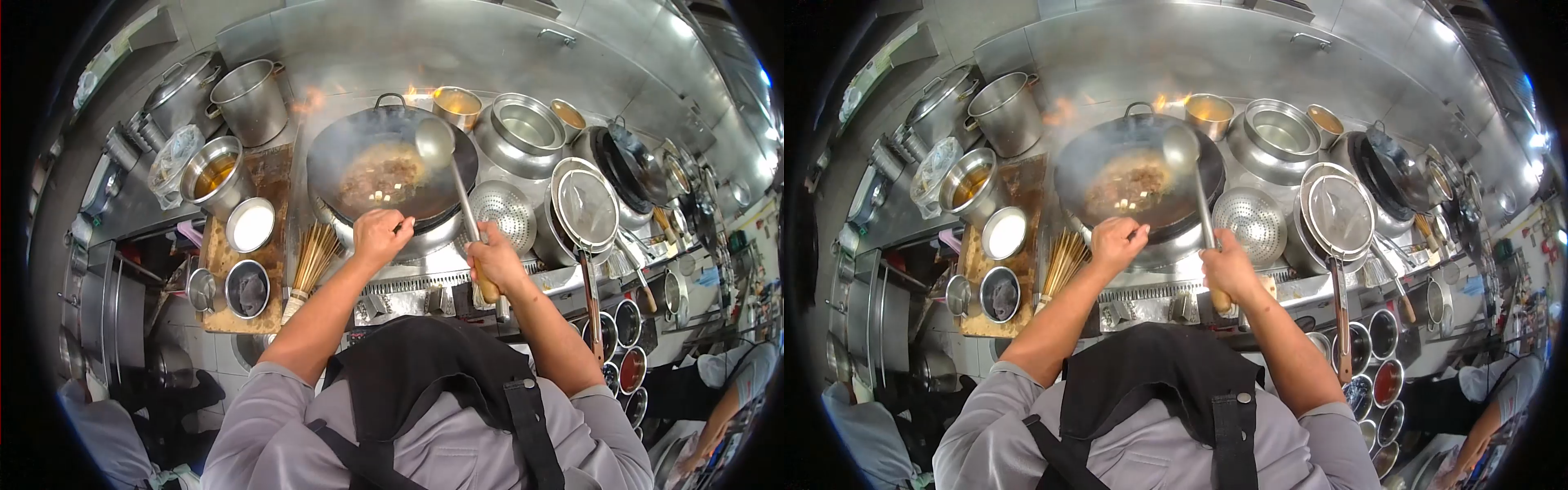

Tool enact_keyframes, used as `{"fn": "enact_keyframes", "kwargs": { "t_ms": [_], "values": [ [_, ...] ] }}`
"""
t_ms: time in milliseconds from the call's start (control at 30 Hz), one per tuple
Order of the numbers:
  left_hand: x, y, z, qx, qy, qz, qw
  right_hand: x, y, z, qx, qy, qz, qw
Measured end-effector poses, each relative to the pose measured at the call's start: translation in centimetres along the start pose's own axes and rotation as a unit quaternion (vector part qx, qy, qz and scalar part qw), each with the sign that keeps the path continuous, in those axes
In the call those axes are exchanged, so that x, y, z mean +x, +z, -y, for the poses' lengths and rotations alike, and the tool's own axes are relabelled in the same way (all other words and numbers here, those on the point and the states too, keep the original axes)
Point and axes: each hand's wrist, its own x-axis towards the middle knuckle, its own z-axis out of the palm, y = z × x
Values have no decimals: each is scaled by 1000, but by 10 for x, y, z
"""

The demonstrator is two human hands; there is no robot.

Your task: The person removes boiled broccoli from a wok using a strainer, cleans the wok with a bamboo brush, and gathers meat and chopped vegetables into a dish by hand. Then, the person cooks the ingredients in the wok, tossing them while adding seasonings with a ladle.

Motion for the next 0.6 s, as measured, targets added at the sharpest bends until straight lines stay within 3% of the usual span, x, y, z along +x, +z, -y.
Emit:
{"fn": "enact_keyframes", "kwargs": {
  "t_ms": [100,133,233,267,367,467,600],
  "values": [
    [-1,0,9,9,-7,19,1000,-15,25,5,138,61,101,983],
    [-3,-1,13,5,-4,18,1000,-15,27,6,137,59,97,984],
    [0,-9,18,-1,23,29,999,-13,25,13,305,88,143,938],
    [3,-17,12,-16,32,16,999,-9,25,16,305,87,138,938],
    [-3,-19,22,-21,22,27,999,16,34,15,132,4,19,991],
    [-3,-17,30,-29,18,39,999,26,55,12,28,-3,-34,999],
    [-2,-29,21,-54,30,29,998,5,85,13,89,42,43,994]
  ]
}}
